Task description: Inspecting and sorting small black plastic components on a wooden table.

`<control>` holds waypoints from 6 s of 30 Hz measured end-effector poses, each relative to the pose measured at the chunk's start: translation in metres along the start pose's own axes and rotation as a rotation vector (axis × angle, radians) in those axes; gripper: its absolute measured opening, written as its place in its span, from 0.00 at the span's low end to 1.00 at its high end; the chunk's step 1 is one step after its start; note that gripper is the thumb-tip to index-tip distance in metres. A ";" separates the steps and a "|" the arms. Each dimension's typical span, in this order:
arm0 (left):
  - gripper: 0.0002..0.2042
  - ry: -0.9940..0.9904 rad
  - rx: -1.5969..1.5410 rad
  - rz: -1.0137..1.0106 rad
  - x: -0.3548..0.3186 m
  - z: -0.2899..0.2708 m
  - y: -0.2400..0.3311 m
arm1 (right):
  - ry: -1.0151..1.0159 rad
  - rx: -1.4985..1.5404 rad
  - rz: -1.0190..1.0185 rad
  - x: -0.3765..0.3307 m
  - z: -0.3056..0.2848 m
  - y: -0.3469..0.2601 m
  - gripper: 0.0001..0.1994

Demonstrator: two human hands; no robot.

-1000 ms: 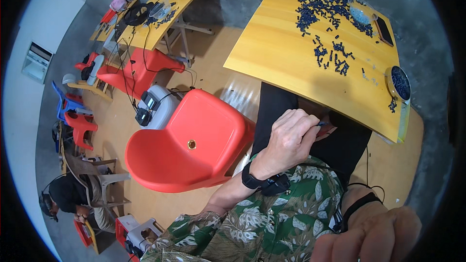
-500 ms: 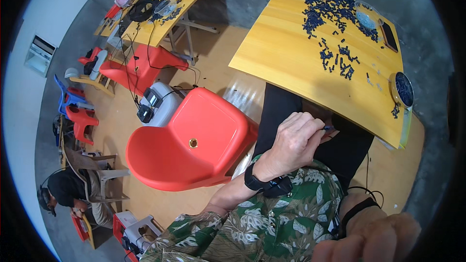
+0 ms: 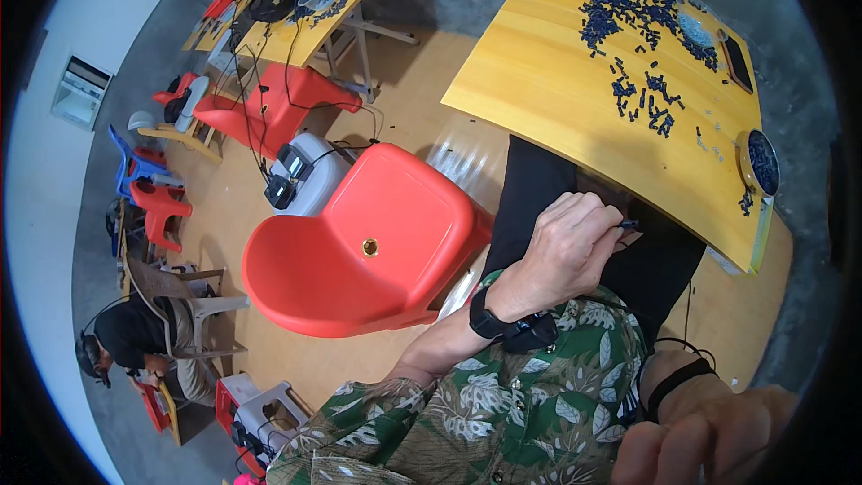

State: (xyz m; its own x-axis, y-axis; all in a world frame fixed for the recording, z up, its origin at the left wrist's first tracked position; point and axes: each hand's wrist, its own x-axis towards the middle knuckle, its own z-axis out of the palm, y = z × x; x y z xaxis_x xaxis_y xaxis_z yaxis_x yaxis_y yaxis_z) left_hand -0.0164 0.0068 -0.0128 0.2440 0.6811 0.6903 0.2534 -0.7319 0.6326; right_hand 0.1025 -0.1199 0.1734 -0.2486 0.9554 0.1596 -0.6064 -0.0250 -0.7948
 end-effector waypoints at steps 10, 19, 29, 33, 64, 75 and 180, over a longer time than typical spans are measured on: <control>0.09 0.018 0.013 0.011 -0.001 0.002 -0.001 | -0.234 0.228 -0.074 0.006 -0.017 0.002 0.05; 0.09 0.021 0.011 0.009 -0.002 0.002 -0.002 | 0.281 0.010 0.104 -0.002 0.023 -0.017 0.07; 0.09 0.013 -0.006 0.004 -0.002 0.002 -0.002 | 0.006 0.116 -0.043 0.007 0.006 -0.003 0.08; 0.09 0.016 -0.011 0.005 -0.001 0.001 -0.001 | -0.078 0.107 -0.113 0.012 -0.002 0.002 0.07; 0.03 0.060 -0.106 -0.240 0.001 -0.005 0.010 | -0.229 -0.162 -0.859 0.033 -0.068 0.015 0.07; 0.05 0.067 -0.249 -0.263 0.005 -0.008 0.016 | 0.454 -0.320 -0.268 0.048 -0.134 0.072 0.09; 0.07 -0.260 0.098 0.131 0.012 -0.002 0.017 | -0.209 0.483 0.277 0.060 -0.201 0.161 0.17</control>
State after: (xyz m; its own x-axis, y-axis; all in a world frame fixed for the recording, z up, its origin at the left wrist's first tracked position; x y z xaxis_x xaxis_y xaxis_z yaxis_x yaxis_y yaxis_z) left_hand -0.0110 0.0028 0.0069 0.5084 0.5728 0.6430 0.2903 -0.8170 0.4982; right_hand 0.1423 -0.0076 -0.0626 -0.5607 0.8169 0.1352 -0.7604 -0.4434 -0.4745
